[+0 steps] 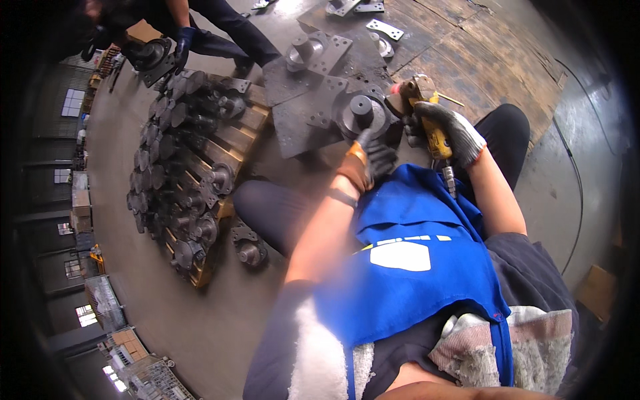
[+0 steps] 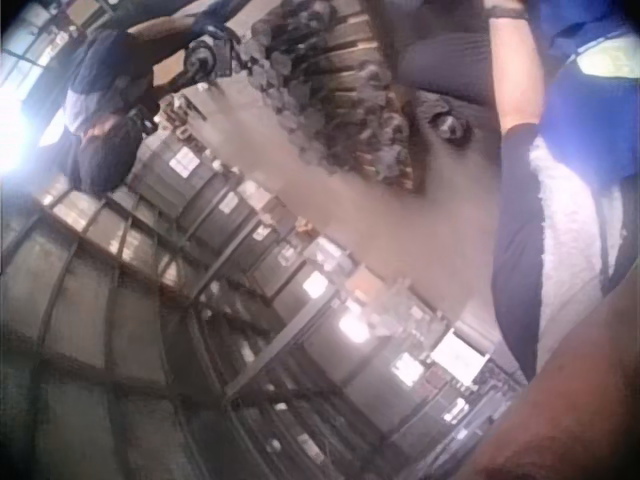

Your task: The person sits on the floor and uses a handheld angle grinder to smooth the surface of metal parts. They hold each part with a gloved hand and move the grinder across the surface, then place the finished part aside and pick up another.

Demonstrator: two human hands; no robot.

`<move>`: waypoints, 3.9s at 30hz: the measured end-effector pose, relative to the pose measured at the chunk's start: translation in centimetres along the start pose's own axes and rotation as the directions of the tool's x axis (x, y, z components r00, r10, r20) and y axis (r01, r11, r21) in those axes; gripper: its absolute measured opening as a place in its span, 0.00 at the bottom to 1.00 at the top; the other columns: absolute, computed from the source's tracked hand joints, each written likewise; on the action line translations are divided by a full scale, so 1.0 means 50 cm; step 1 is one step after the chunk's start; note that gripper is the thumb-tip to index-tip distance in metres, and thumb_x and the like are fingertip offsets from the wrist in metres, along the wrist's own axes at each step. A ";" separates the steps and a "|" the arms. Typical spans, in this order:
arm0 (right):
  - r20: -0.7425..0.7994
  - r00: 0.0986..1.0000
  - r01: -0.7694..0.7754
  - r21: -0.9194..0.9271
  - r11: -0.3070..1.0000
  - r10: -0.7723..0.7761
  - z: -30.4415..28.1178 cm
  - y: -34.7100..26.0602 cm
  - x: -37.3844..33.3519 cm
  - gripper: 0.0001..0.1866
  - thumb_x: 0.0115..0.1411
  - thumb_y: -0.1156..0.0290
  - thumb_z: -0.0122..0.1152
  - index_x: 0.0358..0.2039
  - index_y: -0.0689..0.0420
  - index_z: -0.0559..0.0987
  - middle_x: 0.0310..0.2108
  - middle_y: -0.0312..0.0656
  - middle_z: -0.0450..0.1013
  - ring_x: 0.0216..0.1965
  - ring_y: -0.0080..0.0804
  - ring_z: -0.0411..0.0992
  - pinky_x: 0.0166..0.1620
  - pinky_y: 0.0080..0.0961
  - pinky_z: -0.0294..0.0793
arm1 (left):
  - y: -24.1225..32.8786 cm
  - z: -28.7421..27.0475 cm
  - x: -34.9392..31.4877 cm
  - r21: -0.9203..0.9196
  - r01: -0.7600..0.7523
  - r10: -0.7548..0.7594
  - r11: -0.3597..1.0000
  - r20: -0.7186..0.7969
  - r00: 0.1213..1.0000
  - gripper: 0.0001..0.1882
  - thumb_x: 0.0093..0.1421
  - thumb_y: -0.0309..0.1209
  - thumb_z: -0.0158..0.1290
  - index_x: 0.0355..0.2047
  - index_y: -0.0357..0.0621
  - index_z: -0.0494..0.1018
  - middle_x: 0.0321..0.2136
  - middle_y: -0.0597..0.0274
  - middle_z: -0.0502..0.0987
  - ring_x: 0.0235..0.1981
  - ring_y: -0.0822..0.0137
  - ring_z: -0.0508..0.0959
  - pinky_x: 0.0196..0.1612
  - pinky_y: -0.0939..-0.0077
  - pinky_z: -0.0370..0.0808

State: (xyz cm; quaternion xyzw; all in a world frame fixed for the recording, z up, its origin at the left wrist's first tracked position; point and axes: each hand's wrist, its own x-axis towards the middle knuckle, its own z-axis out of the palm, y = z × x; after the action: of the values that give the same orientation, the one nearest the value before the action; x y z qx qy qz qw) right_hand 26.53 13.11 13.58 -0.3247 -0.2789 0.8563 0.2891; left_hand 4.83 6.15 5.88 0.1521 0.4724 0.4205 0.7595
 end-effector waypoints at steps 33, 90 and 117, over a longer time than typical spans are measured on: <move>0.170 0.971 0.237 -0.654 0.719 -0.166 -0.054 0.050 0.072 0.10 0.59 0.69 0.60 0.36 0.63 0.82 0.28 0.37 0.77 0.30 0.20 0.75 0.35 0.19 0.73 | -0.072 0.065 0.036 -0.475 0.324 -0.010 0.818 0.551 0.834 0.25 0.72 0.40 0.36 0.63 0.38 0.57 0.58 0.52 0.65 0.59 0.64 0.67 0.62 0.70 0.66; 0.147 0.979 0.184 -0.311 0.932 -0.144 -0.043 0.033 0.017 0.14 0.59 0.62 0.64 0.36 0.60 0.78 0.28 0.39 0.75 0.27 0.28 0.75 0.33 0.24 0.76 | 0.158 -0.042 -0.069 0.725 0.610 0.730 0.320 -0.599 0.329 0.39 0.52 0.60 0.57 0.51 0.37 0.71 0.48 0.39 0.76 0.50 0.44 0.78 0.51 0.55 0.74; 0.390 0.906 0.411 -0.728 0.549 -0.162 -0.012 0.020 0.108 0.12 0.60 0.68 0.60 0.37 0.65 0.82 0.31 0.38 0.79 0.32 0.21 0.76 0.37 0.17 0.75 | -0.062 0.085 0.011 0.316 -0.631 0.539 0.708 0.335 0.773 0.25 0.65 0.44 0.54 0.56 0.40 0.68 0.46 0.53 0.78 0.45 0.65 0.79 0.45 0.71 0.80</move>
State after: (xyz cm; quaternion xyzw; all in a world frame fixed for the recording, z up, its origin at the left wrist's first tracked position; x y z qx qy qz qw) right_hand 23.27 16.29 10.41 -0.2450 -0.7177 0.6175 0.2088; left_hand 10.04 5.42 5.77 0.4957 0.3904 0.5122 0.5827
